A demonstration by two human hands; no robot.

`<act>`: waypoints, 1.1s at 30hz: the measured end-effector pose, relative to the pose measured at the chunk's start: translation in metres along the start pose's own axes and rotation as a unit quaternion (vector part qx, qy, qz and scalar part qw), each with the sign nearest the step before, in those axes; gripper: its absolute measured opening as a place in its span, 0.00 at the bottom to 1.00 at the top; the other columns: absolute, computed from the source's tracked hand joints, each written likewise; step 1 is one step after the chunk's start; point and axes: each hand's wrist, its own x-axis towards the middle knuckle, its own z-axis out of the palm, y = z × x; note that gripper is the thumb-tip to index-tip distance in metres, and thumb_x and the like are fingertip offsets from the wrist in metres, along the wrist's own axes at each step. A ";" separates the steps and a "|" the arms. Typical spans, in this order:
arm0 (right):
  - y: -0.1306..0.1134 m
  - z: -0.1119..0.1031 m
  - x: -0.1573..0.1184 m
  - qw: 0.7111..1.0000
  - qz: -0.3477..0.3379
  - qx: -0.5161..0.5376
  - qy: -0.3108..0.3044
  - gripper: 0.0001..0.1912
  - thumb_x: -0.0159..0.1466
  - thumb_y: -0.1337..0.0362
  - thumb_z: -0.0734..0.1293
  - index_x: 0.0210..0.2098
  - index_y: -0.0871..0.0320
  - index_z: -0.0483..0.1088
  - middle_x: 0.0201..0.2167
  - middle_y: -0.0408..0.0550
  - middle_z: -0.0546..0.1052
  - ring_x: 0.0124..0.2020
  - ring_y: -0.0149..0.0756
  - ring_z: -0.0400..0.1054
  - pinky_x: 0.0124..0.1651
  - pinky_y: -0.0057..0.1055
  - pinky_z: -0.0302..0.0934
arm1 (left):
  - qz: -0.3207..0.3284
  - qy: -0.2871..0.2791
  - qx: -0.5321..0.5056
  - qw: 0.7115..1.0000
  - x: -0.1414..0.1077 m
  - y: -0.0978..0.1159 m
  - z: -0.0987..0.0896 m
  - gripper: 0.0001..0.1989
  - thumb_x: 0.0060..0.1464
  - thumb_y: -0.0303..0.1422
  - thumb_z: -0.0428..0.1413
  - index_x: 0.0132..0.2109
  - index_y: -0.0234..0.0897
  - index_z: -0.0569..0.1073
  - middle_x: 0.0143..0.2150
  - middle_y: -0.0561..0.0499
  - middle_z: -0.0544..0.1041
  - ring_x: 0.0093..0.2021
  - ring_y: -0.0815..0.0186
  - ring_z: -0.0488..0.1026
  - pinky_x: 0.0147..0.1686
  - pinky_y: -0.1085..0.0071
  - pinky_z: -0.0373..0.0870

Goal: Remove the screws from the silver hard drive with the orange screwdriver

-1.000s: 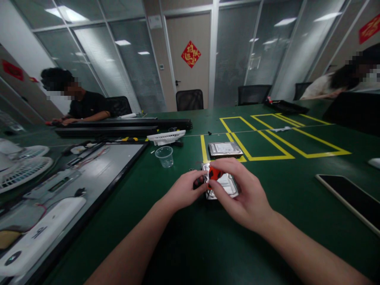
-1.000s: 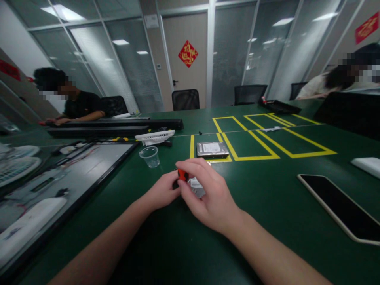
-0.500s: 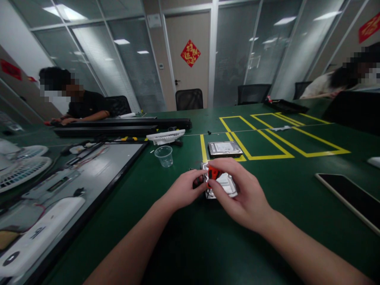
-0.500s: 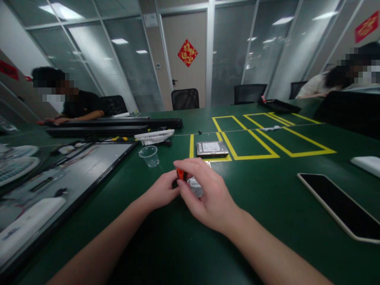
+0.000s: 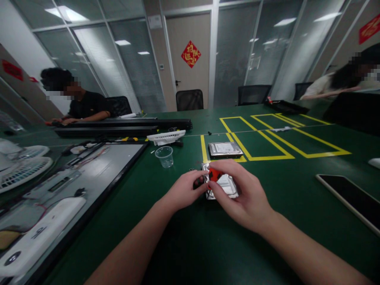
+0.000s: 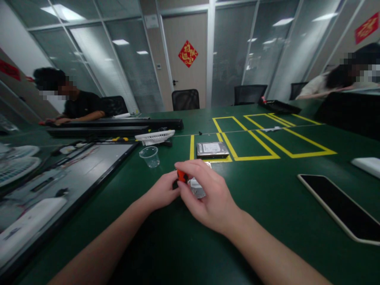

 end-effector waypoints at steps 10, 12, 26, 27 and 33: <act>0.004 0.000 0.000 1.000 -0.007 -0.009 0.004 0.26 0.67 0.71 0.74 0.63 0.50 0.72 0.53 0.50 0.78 0.53 0.40 0.76 0.55 0.37 0.74 | 0.008 -0.018 -0.012 1.000 0.000 0.004 -0.004 0.14 0.69 0.37 0.59 0.56 0.38 0.79 0.50 0.45 0.82 0.48 0.54 0.78 0.47 0.62 0.73; 0.003 0.001 0.000 1.000 -0.006 -0.005 0.003 0.26 0.68 0.73 0.72 0.63 0.50 0.71 0.53 0.50 0.79 0.53 0.40 0.76 0.57 0.38 0.74 | 0.010 -0.011 -0.010 1.000 0.000 0.003 -0.003 0.14 0.68 0.36 0.59 0.57 0.39 0.79 0.50 0.46 0.82 0.48 0.54 0.78 0.48 0.61 0.73; 0.002 0.000 0.001 1.000 -0.012 0.001 -0.011 0.25 0.69 0.72 0.71 0.63 0.50 0.71 0.52 0.51 0.78 0.52 0.40 0.76 0.54 0.39 0.75 | 0.002 -0.025 -0.014 1.000 0.000 0.004 -0.004 0.13 0.69 0.35 0.58 0.57 0.39 0.79 0.50 0.46 0.82 0.49 0.55 0.78 0.50 0.61 0.74; 0.002 0.000 0.000 1.000 -0.004 0.003 -0.009 0.25 0.69 0.73 0.70 0.64 0.50 0.70 0.54 0.52 0.78 0.54 0.42 0.76 0.57 0.41 0.74 | -0.003 -0.019 -0.011 1.000 0.000 0.004 -0.003 0.13 0.68 0.35 0.59 0.56 0.39 0.79 0.50 0.46 0.82 0.48 0.55 0.78 0.50 0.61 0.74; 0.000 -0.001 -0.002 1.000 0.009 -0.001 -0.022 0.28 0.69 0.72 0.69 0.67 0.51 0.66 0.57 0.53 0.79 0.54 0.41 0.77 0.58 0.42 0.74 | -0.010 -0.010 -0.011 1.000 0.000 0.005 -0.002 0.09 0.66 0.34 0.60 0.52 0.39 0.80 0.47 0.48 0.82 0.46 0.55 0.78 0.49 0.60 0.74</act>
